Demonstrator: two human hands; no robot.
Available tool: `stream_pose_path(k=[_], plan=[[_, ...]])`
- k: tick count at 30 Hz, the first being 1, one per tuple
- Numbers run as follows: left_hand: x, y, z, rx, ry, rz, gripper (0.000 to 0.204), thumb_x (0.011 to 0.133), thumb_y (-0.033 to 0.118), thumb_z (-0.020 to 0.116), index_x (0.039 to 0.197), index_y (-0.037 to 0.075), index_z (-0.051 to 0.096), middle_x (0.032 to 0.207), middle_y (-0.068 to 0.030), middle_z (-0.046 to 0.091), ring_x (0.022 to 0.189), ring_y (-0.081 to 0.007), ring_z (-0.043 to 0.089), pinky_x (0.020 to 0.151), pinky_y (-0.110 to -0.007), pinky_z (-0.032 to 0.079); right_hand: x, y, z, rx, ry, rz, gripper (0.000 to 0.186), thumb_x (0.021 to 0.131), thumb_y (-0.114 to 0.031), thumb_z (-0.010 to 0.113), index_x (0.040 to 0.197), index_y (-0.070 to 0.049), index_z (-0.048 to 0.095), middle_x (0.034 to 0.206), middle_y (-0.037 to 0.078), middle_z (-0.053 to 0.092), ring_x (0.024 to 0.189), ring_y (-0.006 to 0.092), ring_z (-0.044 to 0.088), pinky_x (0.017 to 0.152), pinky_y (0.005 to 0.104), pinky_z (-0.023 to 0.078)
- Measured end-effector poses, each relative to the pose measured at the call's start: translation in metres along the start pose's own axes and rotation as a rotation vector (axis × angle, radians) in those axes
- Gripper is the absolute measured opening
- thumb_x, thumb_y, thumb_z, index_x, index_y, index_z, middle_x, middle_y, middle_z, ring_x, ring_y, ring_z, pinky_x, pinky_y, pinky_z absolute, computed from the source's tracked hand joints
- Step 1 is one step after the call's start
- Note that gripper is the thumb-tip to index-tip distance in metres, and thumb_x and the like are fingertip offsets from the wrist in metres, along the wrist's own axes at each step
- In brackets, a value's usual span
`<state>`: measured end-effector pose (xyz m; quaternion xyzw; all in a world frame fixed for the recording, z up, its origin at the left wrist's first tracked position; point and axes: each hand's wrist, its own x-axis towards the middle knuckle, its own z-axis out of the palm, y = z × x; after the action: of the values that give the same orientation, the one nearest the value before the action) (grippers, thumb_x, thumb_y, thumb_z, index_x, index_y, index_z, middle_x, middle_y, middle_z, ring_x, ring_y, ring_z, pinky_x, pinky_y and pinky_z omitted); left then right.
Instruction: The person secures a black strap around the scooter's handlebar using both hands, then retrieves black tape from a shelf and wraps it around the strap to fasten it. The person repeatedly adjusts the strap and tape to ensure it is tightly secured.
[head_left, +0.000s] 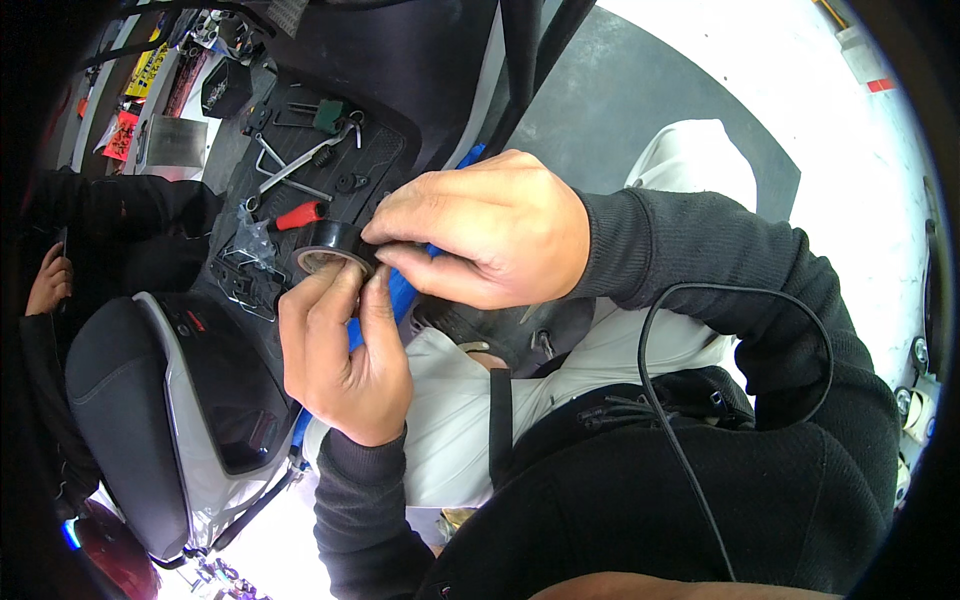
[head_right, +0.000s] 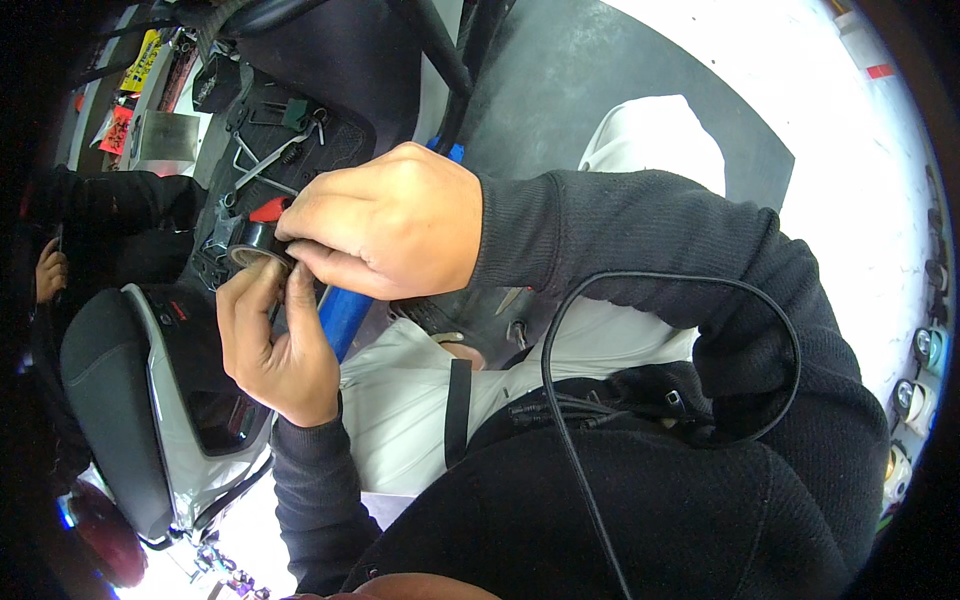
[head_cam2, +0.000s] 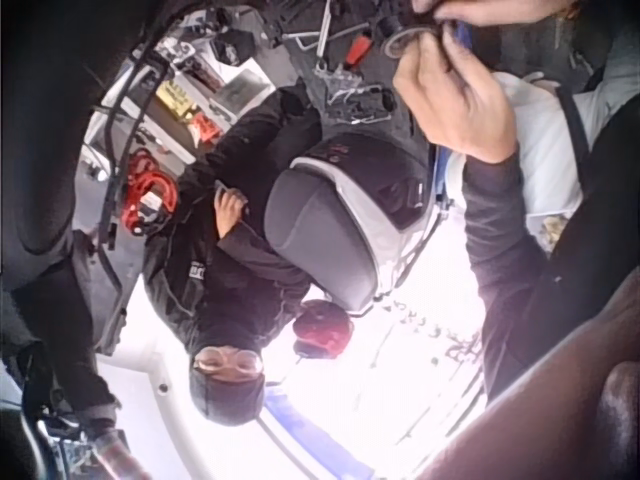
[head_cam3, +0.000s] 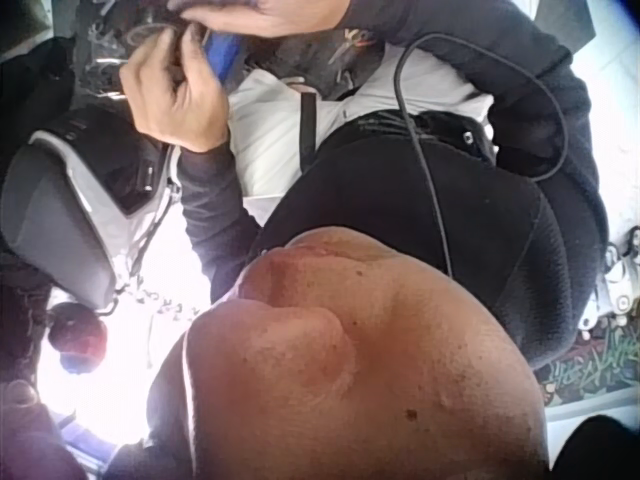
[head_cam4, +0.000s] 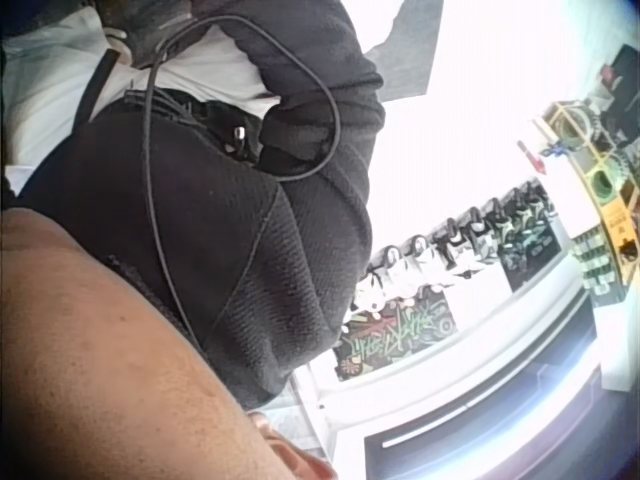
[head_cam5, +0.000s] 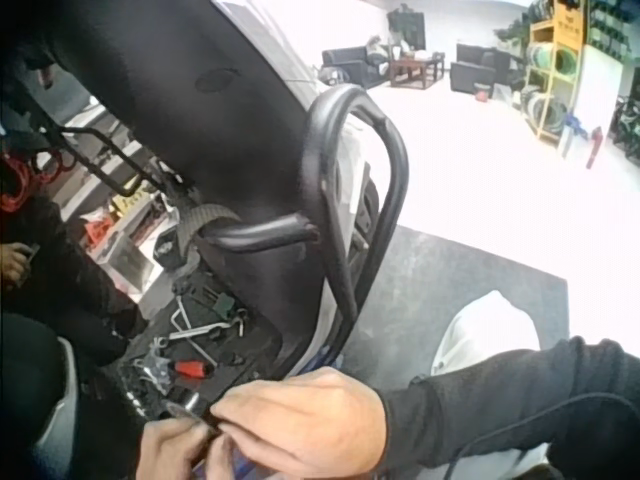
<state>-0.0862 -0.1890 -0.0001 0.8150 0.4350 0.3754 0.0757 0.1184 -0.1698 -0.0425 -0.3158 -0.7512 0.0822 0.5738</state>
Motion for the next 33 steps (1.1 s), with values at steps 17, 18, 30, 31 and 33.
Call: stream_pose_path(k=[17, 18, 30, 31, 33], plan=[[0.002, -0.005, 0.013, 0.148, -0.123, 0.120, 0.023, 0.087, -0.007, 0.080, 0.109, -0.003, 0.077, 0.104, -0.0148, 0.074, 0.091, -0.0294, 0.074, 0.082, -0.036, 0.059, 0.001, 0.003, -0.010, -0.267, -0.251, 0.058, 0.018, 0.083, -0.011, 0.079, 0.095, -0.004, 0.067, 0.082, 0.007, 0.062, 0.067, 0.0258, 0.070, 0.057, 0.0351, 0.058], [0.002, -0.004, 0.014, 0.147, -0.119, 0.120, 0.023, 0.086, -0.006, 0.081, 0.109, -0.002, 0.077, 0.103, -0.0142, 0.074, 0.091, -0.0299, 0.074, 0.082, -0.037, 0.058, 0.000, 0.003, -0.011, -0.279, -0.249, 0.050, 0.019, 0.082, -0.012, 0.080, 0.093, -0.005, 0.066, 0.082, 0.007, 0.061, 0.067, 0.0256, 0.070, 0.057, 0.0351, 0.058], [0.009, -0.002, 0.011, -0.016, -0.129, -0.065, 0.018, 0.089, -0.005, 0.079, 0.106, -0.002, 0.074, 0.099, -0.0149, 0.073, 0.085, -0.0268, 0.072, 0.078, -0.034, 0.057, 0.001, 0.002, -0.012, -0.288, -0.256, 0.047, 0.020, 0.080, -0.014, 0.079, 0.089, -0.007, 0.063, 0.080, 0.006, 0.060, 0.070, 0.0234, 0.069, 0.058, 0.0347, 0.058], [0.011, -0.003, 0.009, -0.044, -0.099, -0.136, 0.016, 0.089, -0.003, 0.081, 0.104, -0.003, 0.074, 0.097, -0.0144, 0.073, 0.083, -0.0244, 0.071, 0.078, -0.033, 0.057, 0.002, 0.002, -0.013, -0.274, -0.228, 0.060, 0.019, 0.081, -0.013, 0.079, 0.092, -0.006, 0.065, 0.082, 0.006, 0.063, 0.069, 0.0238, 0.070, 0.058, 0.0347, 0.059], [0.011, -0.004, 0.005, -0.054, -0.086, -0.145, 0.017, 0.089, -0.002, 0.082, 0.103, -0.003, 0.074, 0.097, -0.0139, 0.074, 0.084, -0.0237, 0.072, 0.077, -0.032, 0.057, 0.002, 0.002, -0.013, -0.260, -0.182, 0.089, 0.019, 0.083, -0.013, 0.079, 0.098, -0.004, 0.069, 0.086, 0.007, 0.068, 0.069, 0.0245, 0.072, 0.059, 0.0346, 0.060]])
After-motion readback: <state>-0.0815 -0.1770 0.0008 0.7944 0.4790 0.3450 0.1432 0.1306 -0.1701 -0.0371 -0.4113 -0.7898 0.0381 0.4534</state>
